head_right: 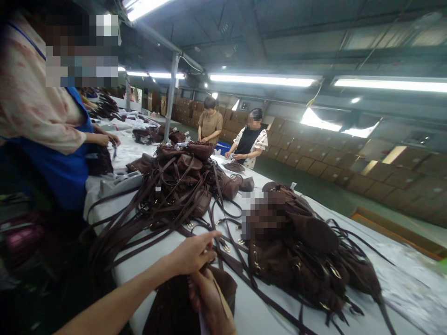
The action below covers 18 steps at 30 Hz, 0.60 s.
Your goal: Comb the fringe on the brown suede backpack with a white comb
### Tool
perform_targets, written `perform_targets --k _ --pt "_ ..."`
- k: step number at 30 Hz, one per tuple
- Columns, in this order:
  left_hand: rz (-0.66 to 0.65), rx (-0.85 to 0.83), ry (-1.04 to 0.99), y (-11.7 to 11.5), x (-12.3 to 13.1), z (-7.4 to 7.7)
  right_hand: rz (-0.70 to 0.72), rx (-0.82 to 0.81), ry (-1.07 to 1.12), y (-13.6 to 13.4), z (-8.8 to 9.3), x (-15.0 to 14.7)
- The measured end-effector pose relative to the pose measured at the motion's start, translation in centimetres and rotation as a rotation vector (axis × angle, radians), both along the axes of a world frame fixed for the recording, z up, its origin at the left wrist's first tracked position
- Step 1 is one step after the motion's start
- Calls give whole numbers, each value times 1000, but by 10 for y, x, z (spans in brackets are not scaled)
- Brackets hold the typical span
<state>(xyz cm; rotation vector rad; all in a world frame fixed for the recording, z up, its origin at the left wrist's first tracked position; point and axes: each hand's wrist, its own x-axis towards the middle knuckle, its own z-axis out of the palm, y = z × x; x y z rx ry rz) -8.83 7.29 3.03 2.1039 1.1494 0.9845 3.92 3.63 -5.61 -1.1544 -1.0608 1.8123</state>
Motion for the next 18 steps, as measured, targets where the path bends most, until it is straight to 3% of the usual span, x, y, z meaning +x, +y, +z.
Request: perform_targets --k 3,5,6,8,10,12,18 --pt "242 -35 -666 -4 -12 7 29 -34 137 -7 15 6" --pt "337 -156 -983 -8 -17 2 58 -57 213 -9 22 11" --pt "320 -248 -1080 -11 -17 -3 73 -67 249 -9 25 13" --pt "165 -453 -1145 -18 -13 -17 101 -83 319 -7 27 18" --pt "-21 -563 -1060 -25 -7 -32 112 -88 380 -5 27 21" --pt "-120 -560 -847 -30 -1 -42 96 -86 431 -4 27 22" --pt "-58 -303 -170 -32 4 -42 27 -111 492 -14 29 25"
